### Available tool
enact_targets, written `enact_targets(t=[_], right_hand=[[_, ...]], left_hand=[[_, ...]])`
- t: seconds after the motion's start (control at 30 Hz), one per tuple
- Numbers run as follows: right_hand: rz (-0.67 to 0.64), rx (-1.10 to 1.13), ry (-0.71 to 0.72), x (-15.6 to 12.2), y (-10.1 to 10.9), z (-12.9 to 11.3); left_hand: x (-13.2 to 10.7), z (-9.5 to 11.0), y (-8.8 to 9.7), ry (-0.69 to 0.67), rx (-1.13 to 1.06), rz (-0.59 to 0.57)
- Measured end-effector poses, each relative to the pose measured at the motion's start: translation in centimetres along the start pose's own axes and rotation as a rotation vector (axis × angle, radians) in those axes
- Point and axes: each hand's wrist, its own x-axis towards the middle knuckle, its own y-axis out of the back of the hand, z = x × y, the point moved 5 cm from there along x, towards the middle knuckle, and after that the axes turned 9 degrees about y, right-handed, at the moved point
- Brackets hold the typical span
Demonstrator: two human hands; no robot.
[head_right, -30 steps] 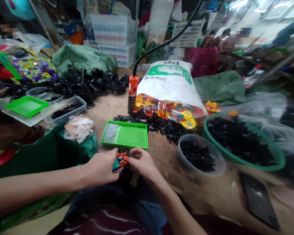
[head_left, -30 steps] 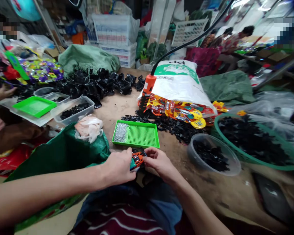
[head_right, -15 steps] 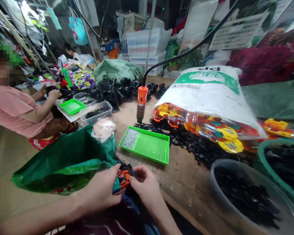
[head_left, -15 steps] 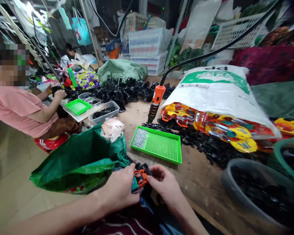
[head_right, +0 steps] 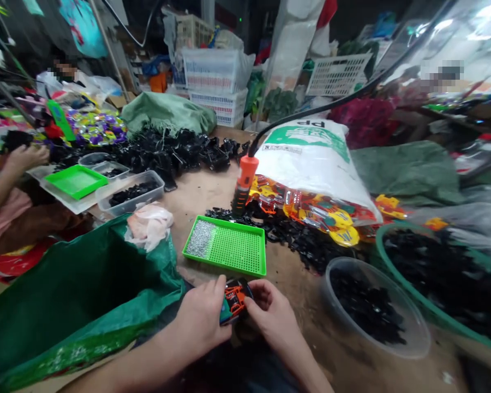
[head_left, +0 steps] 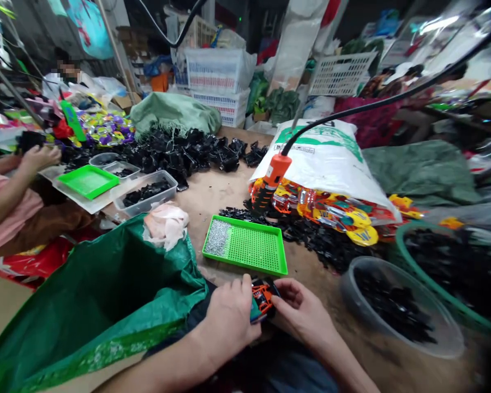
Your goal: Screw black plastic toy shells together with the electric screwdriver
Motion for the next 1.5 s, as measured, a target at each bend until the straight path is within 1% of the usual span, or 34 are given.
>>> enact_targets(t=[0.07,0.1,0.13,0.2,0.27,0.33,0.37,0.4,0.47,0.5,0.53,0.6,0.67,0.7,0.77,0.83,0.9,0.97,1.07,1.2,1.37,1.5], right_hand=[[-0.047,-0.072,0.011,0.0,0.4,-0.8],[-0.048,-0.125,0.016,0.2,0.8,-1.4],[-0.026,-0.182,0.023,0.6,1.3,-2.2],[0.084,-0.288,0.074,2.1,2.6,-4.5],[0.237,-0.362,0.201,4.7,3.7,-7.3],[0.381,-0.343,0.440,8.0,4.3,-10.1],[0.396,-0.315,0.534,9.9,4.2,-11.2],[0.372,-0.279,0.599,11.8,3.8,-11.9],[0.271,-0.203,0.659,15.4,2.6,-12.7],[0.248,-0.165,0.665,16.8,2.0,-12.9],[0.248,-0.142,0.661,17.9,1.4,-13.0],[0.305,-0.144,0.646,19.0,0.3,-13.2],[0.370,-0.153,0.668,19.0,-0.9,-13.5],[0.382,-0.132,0.698,18.7,-1.6,-13.8],[0.360,-0.032,0.763,18.1,-2.9,-14.2],[0.309,0.090,0.777,17.8,-4.1,-14.1],[0.256,0.187,0.731,18.0,-5.1,-13.4],[0.230,0.250,0.670,18.3,-6.0,-12.3],[0.272,0.287,0.600,18.7,-6.8,-10.5],[0.344,0.329,0.567,19.1,-7.5,-8.9],[0.331,0.371,0.570,19.6,-8.3,-8.4],[0.307,0.392,0.583,19.7,-8.5,-8.3]], left_hand=[[-0.1,-0.6,-0.1,0.054,0.000,-0.013],[-0.2,-0.9,0.0,0.076,0.000,-0.021],[-0.3,-1.3,0.0,0.092,-0.004,-0.027],[-0.4,-1.9,0.2,0.110,-0.022,-0.038],[-0.4,-2.4,0.3,0.116,-0.041,-0.062],[-0.2,-2.6,0.2,0.118,-0.048,-0.095],[-0.1,-2.7,0.1,0.115,-0.050,-0.107],[0.0,-2.7,0.0,0.114,-0.052,-0.113],[0.1,-2.7,-0.2,0.119,-0.061,-0.105],[0.1,-2.8,-0.3,0.125,-0.066,-0.098],[0.1,-2.9,-0.4,0.131,-0.070,-0.093],[0.0,-3.1,-0.6,0.150,-0.074,-0.091],[-0.1,-3.4,-0.6,0.164,-0.076,-0.111],[-0.2,-3.5,-0.5,0.170,-0.076,-0.126],[-0.2,-3.9,-0.4,0.184,-0.072,-0.157],[-0.1,-4.2,-0.4,0.193,-0.065,-0.186],[0.0,-4.3,-0.6,0.200,-0.055,-0.210],[0.3,-4.4,-0.9,0.199,-0.049,-0.220],[0.5,-4.3,-1.4,0.198,-0.048,-0.207],[0.6,-4.1,-1.7,0.184,-0.042,-0.178],[0.6,-3.9,-1.7,0.171,-0.033,-0.162],[0.9,-3.9,-1.4,0.170,-0.036,-0.184]])
